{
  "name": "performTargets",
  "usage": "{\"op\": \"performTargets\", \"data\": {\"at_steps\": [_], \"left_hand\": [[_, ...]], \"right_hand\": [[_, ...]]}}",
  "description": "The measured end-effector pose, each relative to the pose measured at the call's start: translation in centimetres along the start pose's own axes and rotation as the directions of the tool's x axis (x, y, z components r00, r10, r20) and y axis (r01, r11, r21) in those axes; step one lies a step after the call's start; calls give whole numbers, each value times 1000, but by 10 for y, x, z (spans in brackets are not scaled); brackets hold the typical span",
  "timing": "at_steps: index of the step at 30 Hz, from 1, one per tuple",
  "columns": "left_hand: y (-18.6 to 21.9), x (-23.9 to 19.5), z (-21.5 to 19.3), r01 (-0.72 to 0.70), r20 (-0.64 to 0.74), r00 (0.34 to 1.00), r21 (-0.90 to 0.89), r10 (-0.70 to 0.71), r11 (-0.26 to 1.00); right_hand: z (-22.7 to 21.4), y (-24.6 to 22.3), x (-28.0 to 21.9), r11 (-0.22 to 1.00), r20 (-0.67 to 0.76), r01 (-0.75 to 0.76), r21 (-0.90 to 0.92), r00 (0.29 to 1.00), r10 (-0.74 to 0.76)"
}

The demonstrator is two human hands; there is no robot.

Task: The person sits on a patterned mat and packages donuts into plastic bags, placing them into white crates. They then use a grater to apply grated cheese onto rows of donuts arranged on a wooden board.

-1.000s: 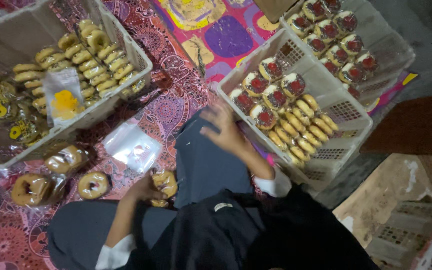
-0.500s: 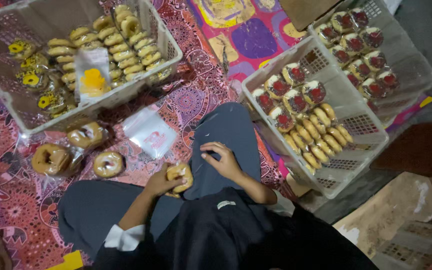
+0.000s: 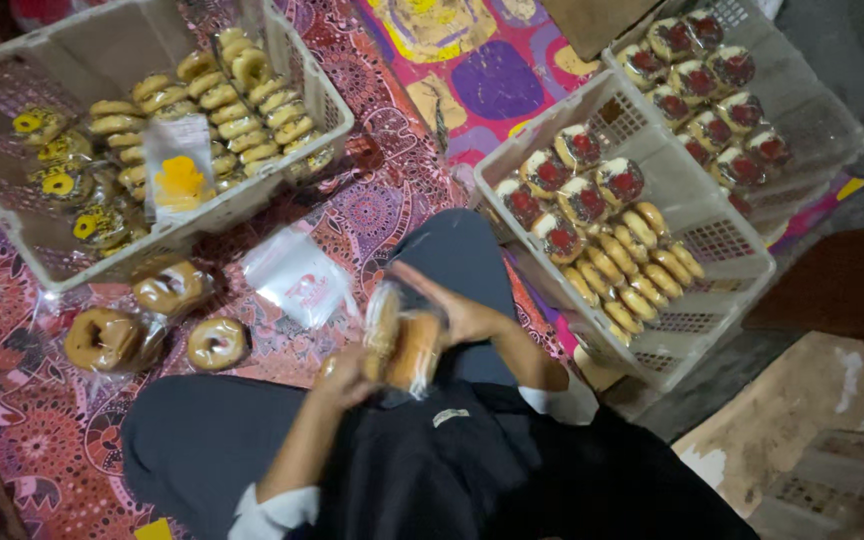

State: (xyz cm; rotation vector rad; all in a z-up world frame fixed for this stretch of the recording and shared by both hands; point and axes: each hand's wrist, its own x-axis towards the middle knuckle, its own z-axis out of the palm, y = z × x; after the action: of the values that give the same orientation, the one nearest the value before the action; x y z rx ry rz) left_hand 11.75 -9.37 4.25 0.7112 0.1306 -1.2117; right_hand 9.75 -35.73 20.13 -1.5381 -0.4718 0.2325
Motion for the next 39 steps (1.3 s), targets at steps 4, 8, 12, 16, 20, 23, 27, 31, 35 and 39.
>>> {"op": "performTargets", "data": {"at_steps": [4, 8, 12, 16, 20, 23, 27, 31, 35, 39], "left_hand": [[-23, -2, 98, 213, 556, 828, -180, -79, 960], [-1, -20, 148, 141, 375, 920, -53, -111, 989], [15, -47, 134, 91, 37, 995, 159, -98, 983], [20, -59, 97, -2, -121, 992, 208, 28, 978], [23, -83, 61, -37, -365, 916, 339, 168, 940], [21, -103, 35, -64, -444, 865, 366, 234, 929], [3, -121, 4, -76, -493, 838, 319, 234, 945], [-11, -133, -19, -47, -472, 849, 379, 237, 924], [-16, -151, -41, -125, -460, 797, 508, 391, 852], [-2, -122, -60, -2, -374, 758, 819, 535, 574]], "right_hand": [[-8, -33, -27, 936, 187, -219, 275, 967, 172], [-53, -51, -118, 965, -400, -230, 126, 878, 262], [-137, -31, -210, 818, -756, 185, 545, 529, 385], [-173, 27, -264, 798, -797, 120, 591, 237, 555], [-169, 63, -283, 786, -804, 173, 593, 88, 588], [-193, 46, -292, 863, -833, -30, 504, 246, 495], [-241, 29, -293, 800, -634, -567, 197, 549, 545], [-275, 28, -273, 538, -578, -833, -131, 505, 641], [-295, 21, -266, 678, -799, -676, 288, 221, 560], [-290, 24, -266, 683, -669, -706, 186, 419, 614]]}}
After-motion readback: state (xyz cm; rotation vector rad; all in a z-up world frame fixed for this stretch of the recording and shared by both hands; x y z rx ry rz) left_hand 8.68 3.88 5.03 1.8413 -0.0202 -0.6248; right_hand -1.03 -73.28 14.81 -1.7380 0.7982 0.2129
